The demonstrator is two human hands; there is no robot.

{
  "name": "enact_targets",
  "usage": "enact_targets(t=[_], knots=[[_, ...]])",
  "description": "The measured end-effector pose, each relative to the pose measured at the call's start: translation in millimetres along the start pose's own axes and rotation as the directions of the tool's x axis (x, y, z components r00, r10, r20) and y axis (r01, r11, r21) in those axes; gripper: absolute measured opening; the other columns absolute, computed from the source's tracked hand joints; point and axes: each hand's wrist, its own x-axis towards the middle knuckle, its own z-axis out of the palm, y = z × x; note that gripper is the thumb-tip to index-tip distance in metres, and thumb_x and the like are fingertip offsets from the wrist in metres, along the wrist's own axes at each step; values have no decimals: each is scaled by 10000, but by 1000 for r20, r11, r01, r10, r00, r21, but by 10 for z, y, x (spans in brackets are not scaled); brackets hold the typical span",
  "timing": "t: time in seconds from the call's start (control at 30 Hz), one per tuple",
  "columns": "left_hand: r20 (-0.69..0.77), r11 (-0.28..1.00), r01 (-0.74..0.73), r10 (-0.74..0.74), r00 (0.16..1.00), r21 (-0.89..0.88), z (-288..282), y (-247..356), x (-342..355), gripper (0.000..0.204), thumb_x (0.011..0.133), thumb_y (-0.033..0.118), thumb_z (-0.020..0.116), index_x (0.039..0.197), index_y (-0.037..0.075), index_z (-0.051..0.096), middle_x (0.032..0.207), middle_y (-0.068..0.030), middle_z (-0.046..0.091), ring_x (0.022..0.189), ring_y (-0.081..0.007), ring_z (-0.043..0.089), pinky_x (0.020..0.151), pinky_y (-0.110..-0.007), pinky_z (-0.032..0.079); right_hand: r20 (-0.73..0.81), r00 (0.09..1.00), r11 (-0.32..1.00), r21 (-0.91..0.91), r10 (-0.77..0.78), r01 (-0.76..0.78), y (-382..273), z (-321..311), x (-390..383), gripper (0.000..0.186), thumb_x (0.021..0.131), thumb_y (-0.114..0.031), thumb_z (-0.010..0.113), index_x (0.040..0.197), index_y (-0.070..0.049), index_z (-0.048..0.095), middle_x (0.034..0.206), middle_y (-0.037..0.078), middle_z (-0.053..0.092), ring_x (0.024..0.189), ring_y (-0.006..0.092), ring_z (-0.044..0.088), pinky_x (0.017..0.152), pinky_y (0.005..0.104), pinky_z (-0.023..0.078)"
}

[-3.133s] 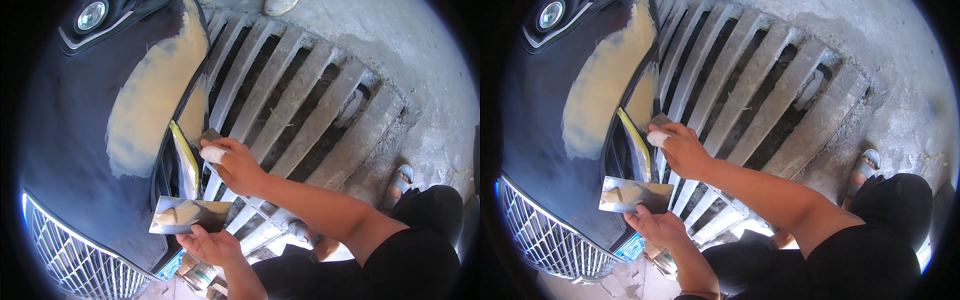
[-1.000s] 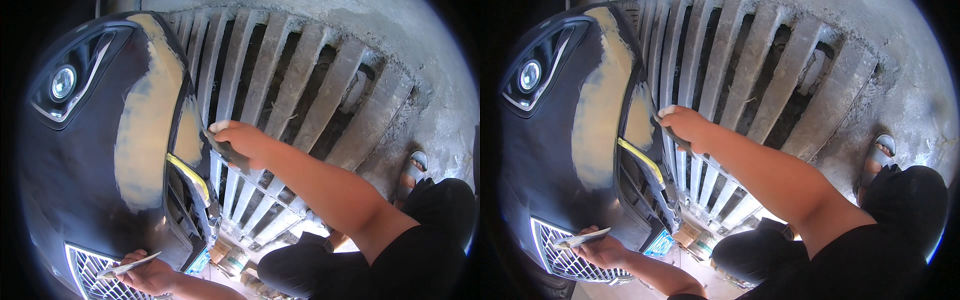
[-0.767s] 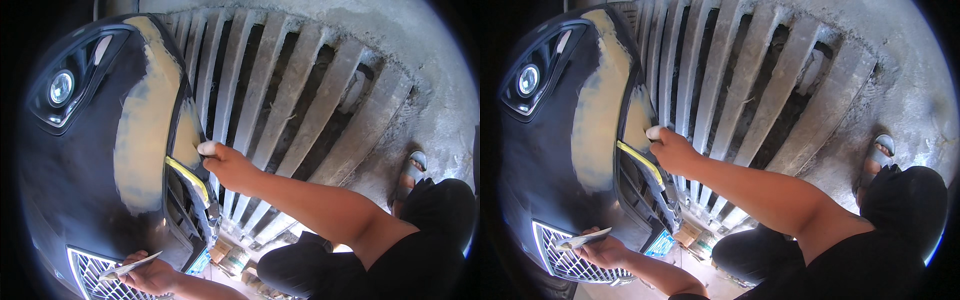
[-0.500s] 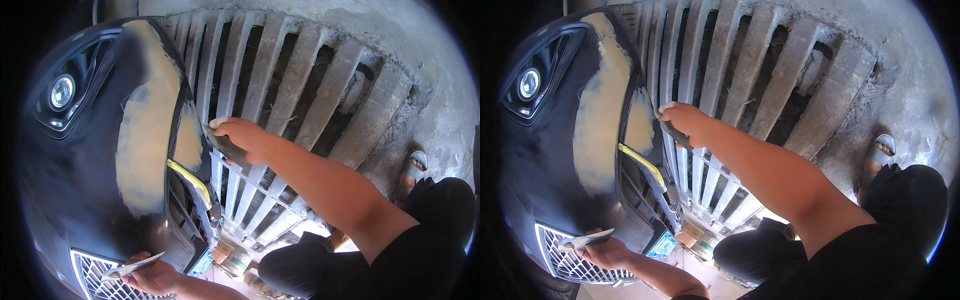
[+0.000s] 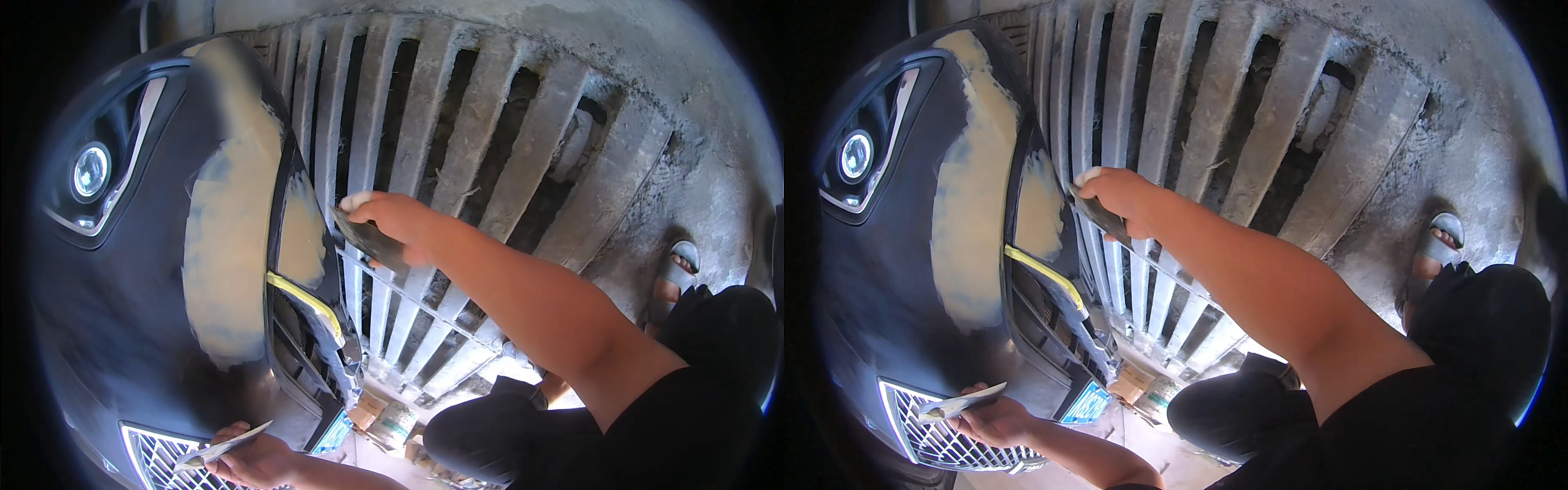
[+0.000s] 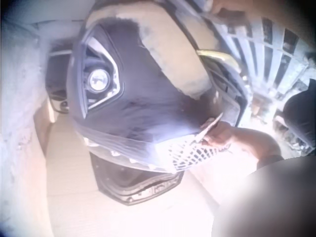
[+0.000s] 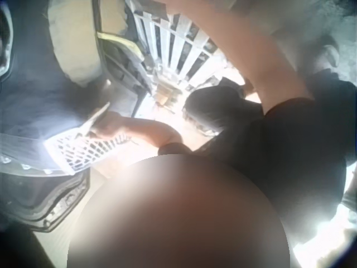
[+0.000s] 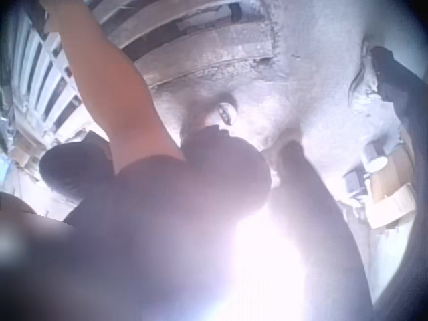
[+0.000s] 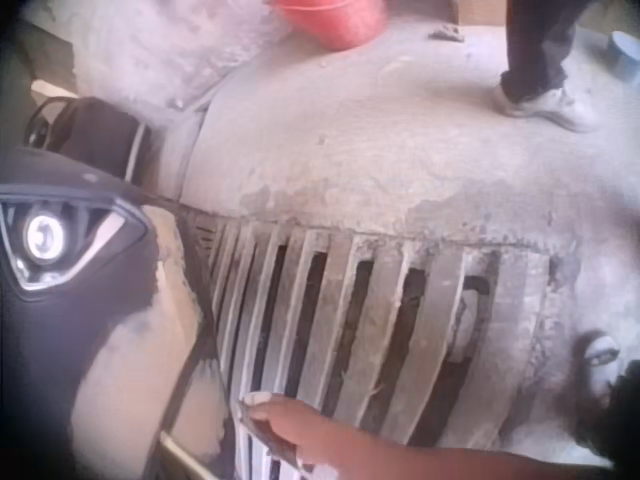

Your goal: The person applies body filler to the front bumper of a black car using a putty knife. They spread the filler over a damaged area, smooth it, and occasionally scrape excess material back onto the knife.

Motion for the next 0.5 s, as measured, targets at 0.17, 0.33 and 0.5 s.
enact_targets(t=[0.17, 0.33, 0.5], knots=[[58, 998, -49, 47, 997, 28, -5, 2, 5, 420, 927, 125, 543, 1320, -19, 515, 1008, -207, 631, 902, -279, 645, 778, -352, 550, -12, 997, 996, -31, -82, 81, -64, 220, 11, 396, 917, -215, 601, 1311, -179, 575, 1204, 84, 589, 1026, 217, 570, 774, 439, 514], [25, 993, -88, 86, 996, 80, 16, -35, 25, 414, 926, 121, 544, 1312, -29, 526, 992, -209, 629, 890, -284, 649, 783, -355, 554, 31, 984, 978, -102, -178, 180, 195, 366, -213, 400, 916, -206, 587, 1315, -171, 581, 953, 10, 559, 817, 142, 507, 668, 327, 474], [-74, 993, -63, 70, 995, 103, 6, -28, -1, 418, 924, 113, 532, 1317, -30, 525, 985, -213, 623, 877, -286, 643, 772, -358, 544, -16, 999, 999, -10, -46, 46, -44, 52, -88, 378, 912, -216, 607, 1290, -208, 603, 1124, 20, 620, 939, 165, 561, 724, 363, 511]])
